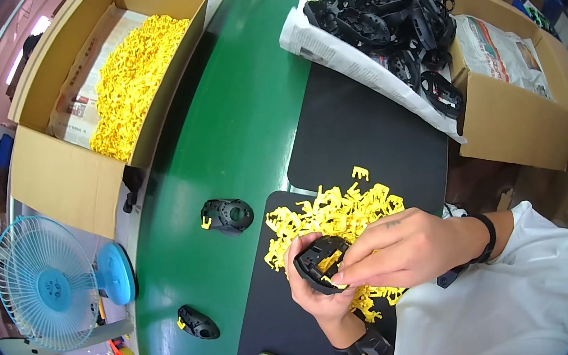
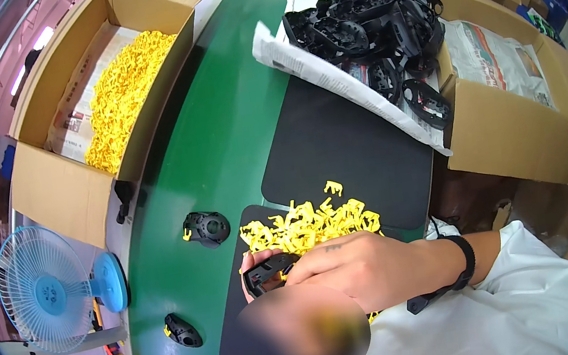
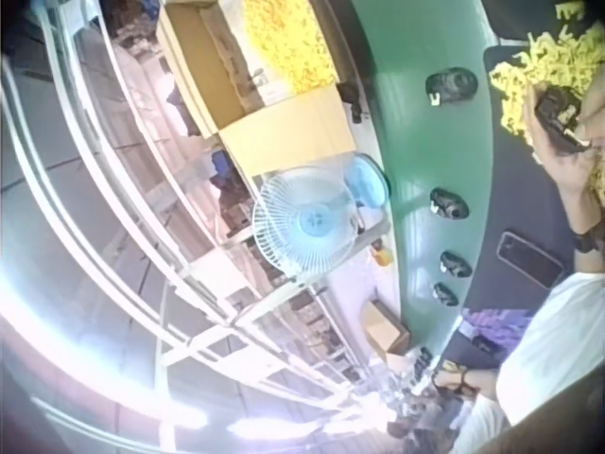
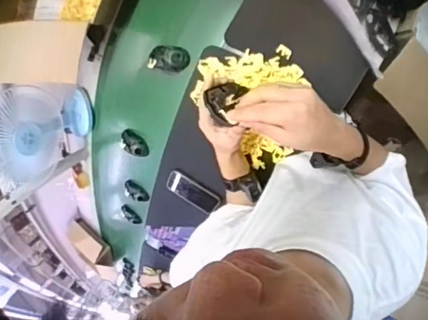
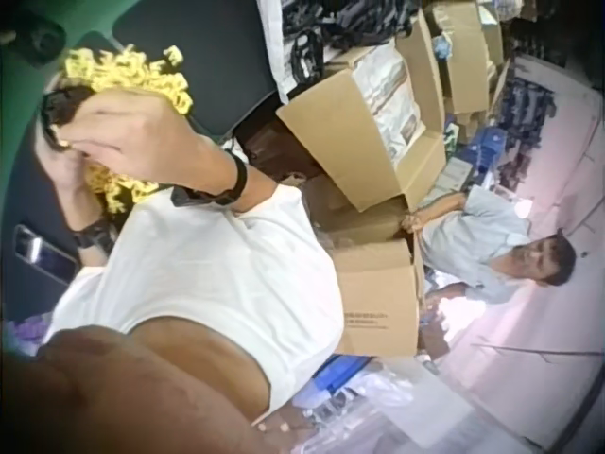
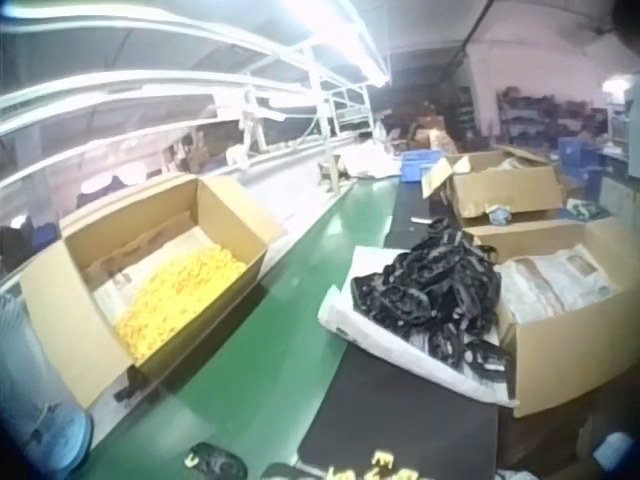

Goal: Assembling small yellow plastic components into black plastic shells on an industrial production line.

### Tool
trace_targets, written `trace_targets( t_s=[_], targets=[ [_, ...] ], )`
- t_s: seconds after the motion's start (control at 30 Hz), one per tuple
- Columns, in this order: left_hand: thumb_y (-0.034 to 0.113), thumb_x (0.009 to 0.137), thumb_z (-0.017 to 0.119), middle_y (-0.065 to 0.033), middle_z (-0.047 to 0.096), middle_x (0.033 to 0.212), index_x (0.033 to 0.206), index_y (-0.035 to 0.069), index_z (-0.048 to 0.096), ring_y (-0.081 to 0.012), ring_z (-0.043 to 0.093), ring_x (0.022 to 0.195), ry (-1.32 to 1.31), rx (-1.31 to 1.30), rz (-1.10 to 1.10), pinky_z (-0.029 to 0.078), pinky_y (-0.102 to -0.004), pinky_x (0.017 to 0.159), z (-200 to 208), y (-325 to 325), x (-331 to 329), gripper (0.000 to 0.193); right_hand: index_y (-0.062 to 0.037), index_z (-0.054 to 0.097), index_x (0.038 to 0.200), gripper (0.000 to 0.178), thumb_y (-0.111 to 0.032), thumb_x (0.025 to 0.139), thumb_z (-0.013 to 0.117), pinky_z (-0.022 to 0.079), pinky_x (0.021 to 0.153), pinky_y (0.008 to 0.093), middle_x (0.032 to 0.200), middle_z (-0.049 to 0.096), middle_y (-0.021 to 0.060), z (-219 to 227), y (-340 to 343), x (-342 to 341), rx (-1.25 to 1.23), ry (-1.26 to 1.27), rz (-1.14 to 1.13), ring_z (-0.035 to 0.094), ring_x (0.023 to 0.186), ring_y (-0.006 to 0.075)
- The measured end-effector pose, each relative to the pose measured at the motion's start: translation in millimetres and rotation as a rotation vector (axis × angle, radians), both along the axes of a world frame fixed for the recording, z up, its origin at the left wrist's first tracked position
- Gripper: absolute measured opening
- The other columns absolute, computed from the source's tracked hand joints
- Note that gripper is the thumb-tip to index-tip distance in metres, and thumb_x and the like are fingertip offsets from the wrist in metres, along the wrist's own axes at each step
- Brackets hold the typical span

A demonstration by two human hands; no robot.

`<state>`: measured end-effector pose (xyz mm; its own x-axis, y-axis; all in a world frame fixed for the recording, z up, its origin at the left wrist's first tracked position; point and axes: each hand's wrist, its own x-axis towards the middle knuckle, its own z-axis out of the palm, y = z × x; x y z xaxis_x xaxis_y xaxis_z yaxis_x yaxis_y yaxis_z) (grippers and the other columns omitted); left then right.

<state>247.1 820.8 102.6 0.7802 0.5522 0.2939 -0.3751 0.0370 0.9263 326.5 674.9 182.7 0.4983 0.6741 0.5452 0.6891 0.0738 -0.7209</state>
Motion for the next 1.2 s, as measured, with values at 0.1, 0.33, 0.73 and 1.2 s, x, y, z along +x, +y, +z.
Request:
trace_targets(
  t_s=[0.1,0.33,0.73,1.2],
  targets=[
    [0.051,0.063,0.087,-0.0194,0.06,0.112,0.128,-0.006,0.052,-0.0274,0.061,0.1,-0.002,0.06,0.034,0.052,-0.0364,0.086,-4,5,-2,0.093,-0.0115,0.073,0.104,0.031,-0.002,0.074,0.074,0.054,0.066,0.0274,0.095,0.067,0.0019,2,2,0,-0.033,0.036,0.037,0.066,0.077,0.0179],
    [0.04,0.059,0.087,-0.0195,0.06,0.109,0.123,-0.006,0.055,-0.0289,0.062,0.099,-0.004,0.154,0.005,0.051,-0.0376,0.085,-7,13,-5,0.085,-0.0089,0.073,0.105,0.028,-0.001,0.078,0.072,0.053,0.067,0.0278,0.096,0.066,0.0038,1,5,8,-0.038,0.162,0.198,0.065,0.077,0.0196],
    [0.024,0.061,0.086,-0.0211,0.059,0.113,0.121,-0.004,0.056,-0.0314,0.061,0.104,0.027,0.261,0.055,0.051,-0.0391,0.09,-5,20,-7,0.073,-0.0108,0.069,0.114,0.038,0.001,0.077,0.069,0.054,0.073,0.0278,0.104,0.061,0.0038,2,9,7,-0.18,-0.02,0.199,0.064,0.085,0.0192],
    [0.043,0.072,0.083,-0.0222,0.053,0.121,0.13,0.005,0.046,-0.0348,0.058,0.112,-0.095,0.377,0.208,0.052,-0.0443,0.094,-9,23,-4,0.079,-0.0166,0.069,0.114,0.038,-0.005,0.077,0.066,0.054,0.08,0.0283,0.114,0.063,0.0007,7,13,8,-0.249,-0.157,0.174,0.064,0.096,0.0196]
  ],
)
